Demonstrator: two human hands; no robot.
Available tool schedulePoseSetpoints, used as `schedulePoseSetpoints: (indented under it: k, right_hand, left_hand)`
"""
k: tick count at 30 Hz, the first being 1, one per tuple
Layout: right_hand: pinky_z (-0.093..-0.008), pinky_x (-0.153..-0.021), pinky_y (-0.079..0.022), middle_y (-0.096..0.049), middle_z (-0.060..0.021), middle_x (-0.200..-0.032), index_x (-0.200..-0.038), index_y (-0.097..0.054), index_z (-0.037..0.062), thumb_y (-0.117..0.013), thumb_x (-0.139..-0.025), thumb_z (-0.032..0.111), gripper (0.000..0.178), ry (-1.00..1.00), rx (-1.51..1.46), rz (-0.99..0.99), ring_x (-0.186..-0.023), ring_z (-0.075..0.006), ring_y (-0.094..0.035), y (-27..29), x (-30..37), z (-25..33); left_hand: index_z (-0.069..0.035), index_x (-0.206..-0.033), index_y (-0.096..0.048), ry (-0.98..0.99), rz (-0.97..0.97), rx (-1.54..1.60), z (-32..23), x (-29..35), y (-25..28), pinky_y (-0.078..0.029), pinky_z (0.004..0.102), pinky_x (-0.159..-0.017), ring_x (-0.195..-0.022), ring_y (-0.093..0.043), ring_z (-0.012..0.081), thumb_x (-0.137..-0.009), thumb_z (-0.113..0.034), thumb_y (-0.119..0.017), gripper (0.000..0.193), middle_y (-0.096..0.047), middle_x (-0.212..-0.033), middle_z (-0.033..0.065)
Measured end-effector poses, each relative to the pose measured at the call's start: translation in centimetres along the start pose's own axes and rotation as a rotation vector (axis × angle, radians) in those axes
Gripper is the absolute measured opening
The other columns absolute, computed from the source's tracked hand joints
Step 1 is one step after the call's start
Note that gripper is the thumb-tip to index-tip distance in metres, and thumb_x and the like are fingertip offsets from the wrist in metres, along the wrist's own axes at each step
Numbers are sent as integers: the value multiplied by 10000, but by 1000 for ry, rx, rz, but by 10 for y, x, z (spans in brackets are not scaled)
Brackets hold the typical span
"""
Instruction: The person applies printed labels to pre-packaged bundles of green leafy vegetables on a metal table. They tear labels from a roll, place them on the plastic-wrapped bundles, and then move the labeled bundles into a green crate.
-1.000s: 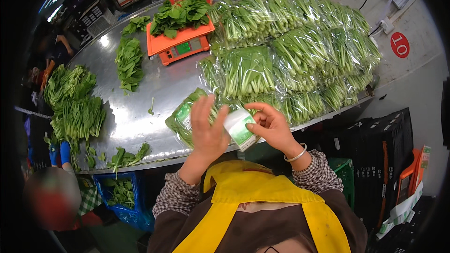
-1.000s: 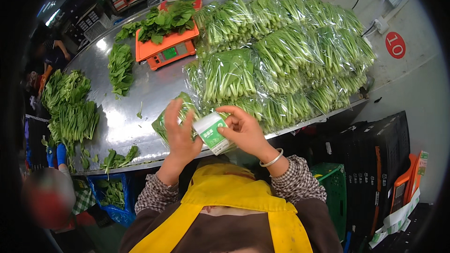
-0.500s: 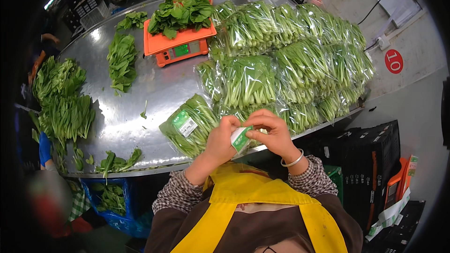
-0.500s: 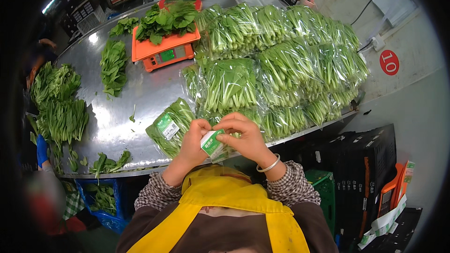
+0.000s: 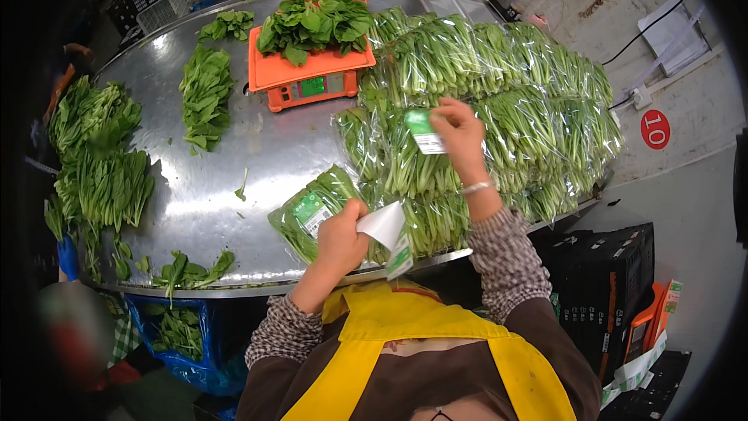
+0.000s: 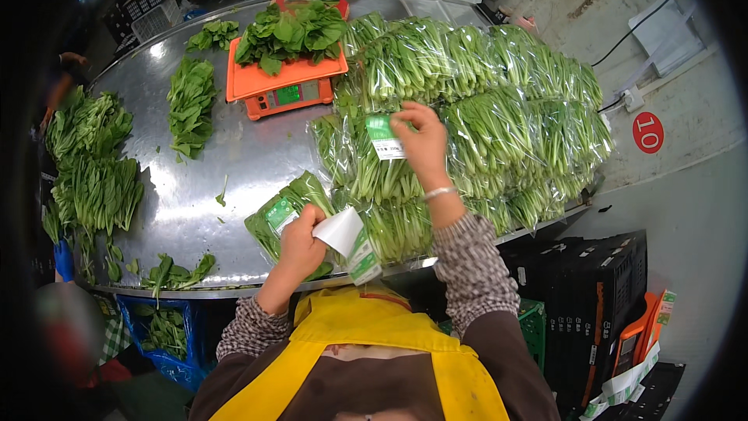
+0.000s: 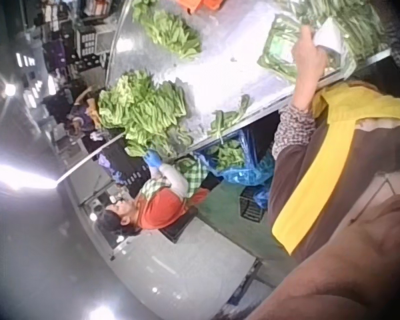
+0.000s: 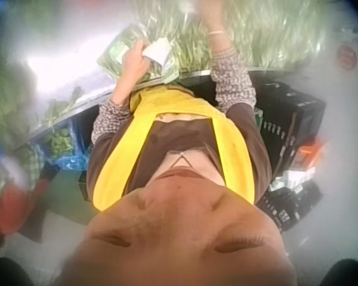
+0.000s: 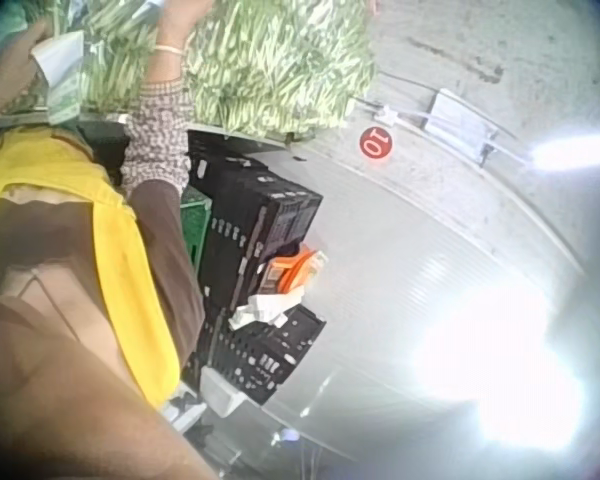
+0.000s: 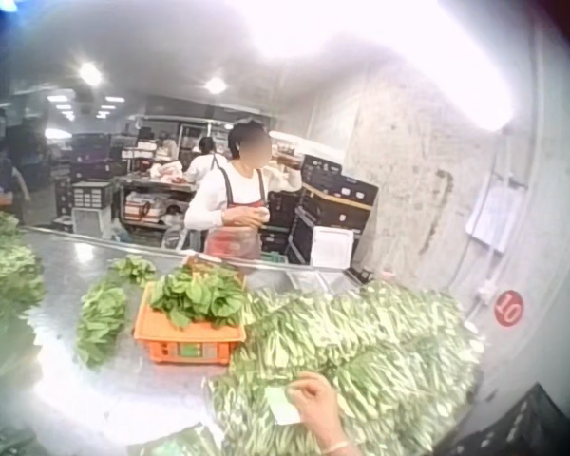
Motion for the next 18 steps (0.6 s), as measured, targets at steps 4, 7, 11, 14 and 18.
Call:
schedulePoseSetpoints:
  k: [4, 7, 11, 14, 18]
  right_hand:
    - [-459, -1023, -322, -377, -235, -1365, -1221, -559, 145, -757, -707, 310, 576, 353, 655, -86, -1244, -394, -371, -12, 17, 7]
    - [-497, -1045, -288, -382, -154, -1386, -1271, -517, 199, -773, -667, 333, 669, 518, 688, 72, -1271, -351, -355, -29, 62, 51]
    - [-581, -1053, -232, -430, -13, -1366, -1245, -532, 223, -777, -624, 335, 678, 685, 939, 419, -1300, -264, -337, -48, 107, 14]
    - [-621, -1030, -239, -531, 23, -1263, -1156, -592, 199, -718, -694, 255, 483, 781, 841, 293, -1245, -218, -414, -46, 105, 15]
    - [-587, -1026, -278, -593, 9, -1183, -1086, -626, 168, -640, -784, 221, 307, 880, 625, 185, -1172, -220, -491, -79, 120, 42]
  left_hand:
    - [-33, -830, -537, -301, -195, -142, -30, 0, 28, -461, 371, -580, -745, -583, 319, -681, -53, -646, 186, -579, -827, 123]
    - [-18, -874, -589, -400, -309, -136, -40, 15, 45, -469, 343, -573, -727, -582, 287, -617, -3, -674, 271, -564, -825, 96]
    - [-25, -833, -626, -426, -309, -276, -58, 30, 41, -462, 305, -521, -608, -577, 266, -590, 27, -659, 251, -562, -810, 96]
    - [-28, -864, -617, -510, -139, -527, -74, 45, 26, -470, 332, -539, -613, -583, 274, -578, 34, -652, 294, -561, -804, 98]
    - [-7, -806, -558, -557, -173, -334, -99, 63, 22, -493, 329, -614, -713, -594, 295, -527, 81, -633, 302, -570, -813, 132]
Point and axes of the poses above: each hand's wrist, its own x-axis away from the middle knuckle, its own y-axis out of the back of the hand, z = x × y, the point moved 9 cm from there along -x, towards the middle knuckle
